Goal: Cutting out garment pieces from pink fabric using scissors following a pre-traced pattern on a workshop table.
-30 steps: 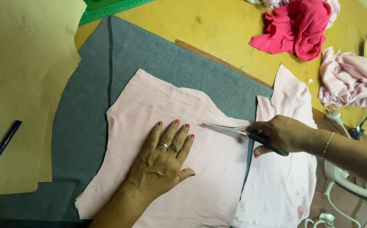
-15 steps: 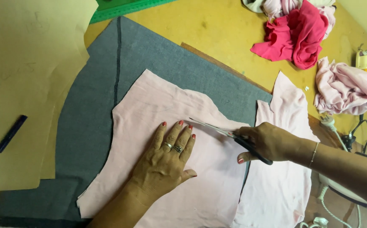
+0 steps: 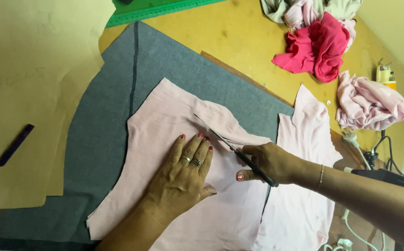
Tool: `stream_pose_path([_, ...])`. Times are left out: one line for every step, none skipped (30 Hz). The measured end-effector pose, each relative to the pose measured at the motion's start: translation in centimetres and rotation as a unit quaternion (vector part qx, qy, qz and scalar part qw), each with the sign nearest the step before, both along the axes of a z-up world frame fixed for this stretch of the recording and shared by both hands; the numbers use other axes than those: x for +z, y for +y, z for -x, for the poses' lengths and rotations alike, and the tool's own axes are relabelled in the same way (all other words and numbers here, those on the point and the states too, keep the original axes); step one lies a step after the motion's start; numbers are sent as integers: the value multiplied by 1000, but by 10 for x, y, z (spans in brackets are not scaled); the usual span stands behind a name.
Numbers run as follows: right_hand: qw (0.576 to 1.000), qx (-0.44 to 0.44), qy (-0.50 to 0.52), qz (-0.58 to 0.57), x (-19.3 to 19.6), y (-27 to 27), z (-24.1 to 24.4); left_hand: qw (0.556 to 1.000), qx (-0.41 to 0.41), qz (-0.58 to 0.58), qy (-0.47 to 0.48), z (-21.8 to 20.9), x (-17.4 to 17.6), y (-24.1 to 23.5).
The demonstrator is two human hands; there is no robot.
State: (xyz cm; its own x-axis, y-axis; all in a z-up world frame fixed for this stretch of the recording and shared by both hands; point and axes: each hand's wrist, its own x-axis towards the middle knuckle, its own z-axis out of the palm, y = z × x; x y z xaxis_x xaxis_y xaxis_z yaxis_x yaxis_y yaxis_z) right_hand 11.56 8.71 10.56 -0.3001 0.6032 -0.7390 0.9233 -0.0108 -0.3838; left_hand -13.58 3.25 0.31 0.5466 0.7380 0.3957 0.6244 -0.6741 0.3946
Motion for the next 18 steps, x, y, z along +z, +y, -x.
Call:
stream_pose_path([1000,1,-1,0,1,-1,4,1000,1,0,-1,-1,-1,-1])
stream_pose_path([998,-44,-33,30,2,-1,8,1000,3,4,24,-2,-2,-1])
stream_pose_path([992,-87,-65,60,3,-1,12,999,6,8,48,-3,-3,-3])
stream_pose_path([992,-85,-66,60,4,-4,14,999,9,9,47,-3,-5,-3])
stream_pose_path([987,-130,-61,77,5,-4,16,999,3,11,41,-3,-6,-3])
stream_pose_path([979,-175,-55,93,6,-4,18,999,-4,14,36,-3,-7,-3])
stream_pose_path([980,-170,-55,92,10,-1,25,999,1,13,36,-4,-8,-3])
stream_pose_path([976,-183,-54,106,14,2,31,999,-1,18,33,-4,-9,-2])
stream_pose_path([971,-198,-52,121,17,3,37,999,-5,24,31,-5,-10,-3])
stream_pose_path([972,-196,-52,121,17,5,41,999,-3,24,32,-4,-8,-3])
stream_pose_path([971,-193,-64,124,18,7,45,1000,-4,24,13,-4,-7,-3])
stream_pose_path([971,-191,-76,126,18,9,49,1000,-5,24,-6,-3,-6,-2])
stream_pose_path([971,-189,-75,126,13,8,44,1000,-3,25,-5,-3,-6,-2])
stream_pose_path([979,-169,-61,96,8,7,40,1000,-10,30,3,-3,-8,-2])
stream_pose_path([985,-149,-49,66,4,5,34,999,-16,36,11,-4,-8,-2])
stream_pose_path([986,-147,-50,67,4,5,36,999,-14,37,10,-3,-8,-3])
stream_pose_path([981,-171,-51,79,5,6,36,999,-12,30,7,-3,-8,-3])
stream_pose_path([975,-196,-53,90,5,6,37,1000,-10,23,4,-3,-8,-3])
